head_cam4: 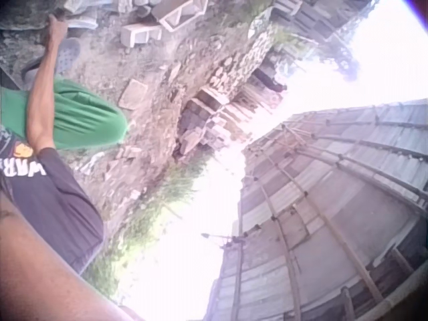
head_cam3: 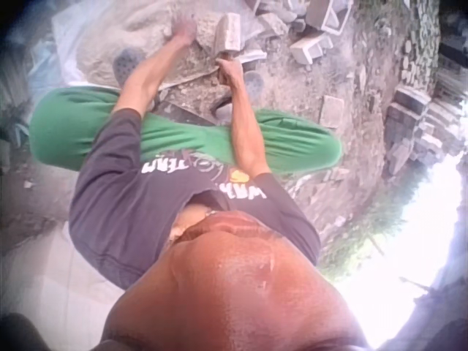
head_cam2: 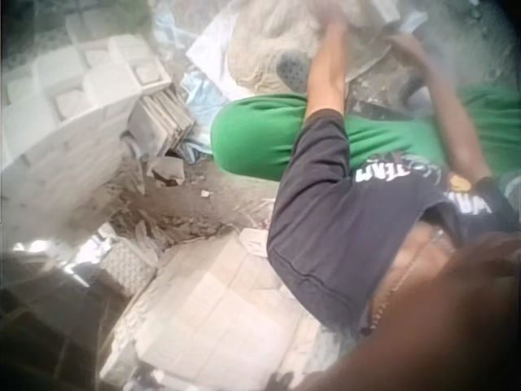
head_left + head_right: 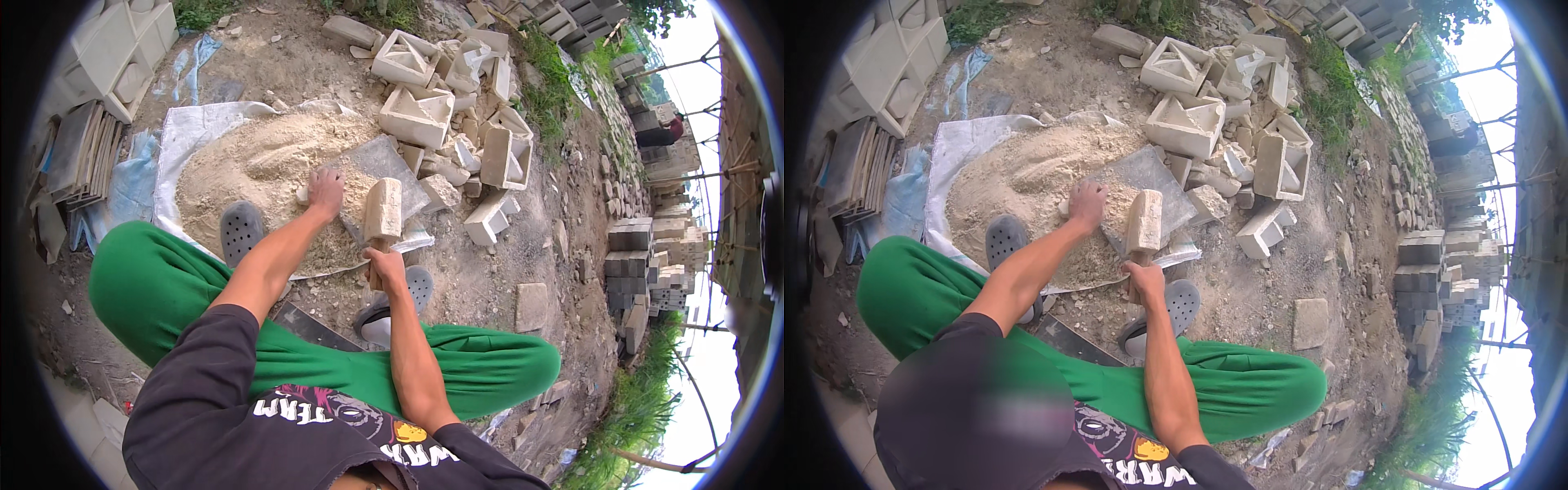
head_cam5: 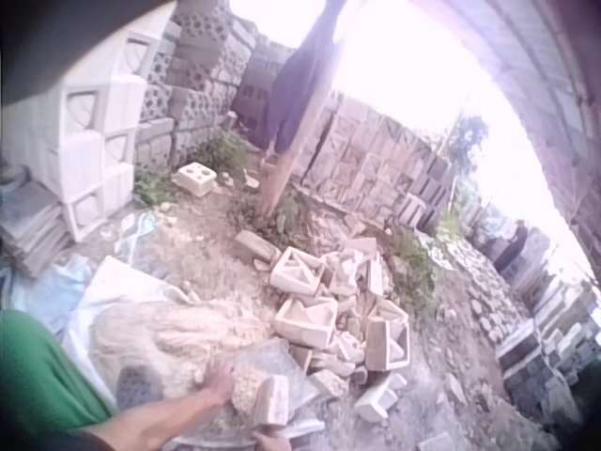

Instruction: The person sits on the ground and repeatedly strikes a small stone with a hammer to crush it into smaller pieces. The person holds the stone with one hand and swings the hammer with the other, working over a pile of sand and debris.

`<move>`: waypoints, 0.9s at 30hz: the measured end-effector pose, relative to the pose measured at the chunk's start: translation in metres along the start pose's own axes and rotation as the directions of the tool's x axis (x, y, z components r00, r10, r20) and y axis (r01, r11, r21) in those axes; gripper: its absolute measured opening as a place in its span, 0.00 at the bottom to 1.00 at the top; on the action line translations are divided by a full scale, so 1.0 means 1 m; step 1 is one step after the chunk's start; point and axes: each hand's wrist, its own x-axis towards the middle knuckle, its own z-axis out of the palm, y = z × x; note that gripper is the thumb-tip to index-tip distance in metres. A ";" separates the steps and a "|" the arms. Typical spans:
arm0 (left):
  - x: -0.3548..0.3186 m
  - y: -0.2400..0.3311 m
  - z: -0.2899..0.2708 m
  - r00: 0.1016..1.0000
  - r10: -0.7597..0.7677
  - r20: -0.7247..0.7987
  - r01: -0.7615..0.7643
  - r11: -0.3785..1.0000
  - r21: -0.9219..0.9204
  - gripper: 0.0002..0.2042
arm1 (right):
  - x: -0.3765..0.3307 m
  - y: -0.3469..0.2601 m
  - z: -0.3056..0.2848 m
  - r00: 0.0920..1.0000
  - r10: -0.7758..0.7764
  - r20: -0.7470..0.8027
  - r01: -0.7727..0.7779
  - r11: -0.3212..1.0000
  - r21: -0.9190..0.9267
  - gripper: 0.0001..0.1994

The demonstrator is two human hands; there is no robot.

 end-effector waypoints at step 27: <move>-0.030 -0.022 -0.006 0.978 -0.170 -0.124 0.157 0.982 -0.109 0.25 | -0.006 -0.091 -0.001 0.911 -0.392 -0.132 0.389 0.920 -0.048 0.11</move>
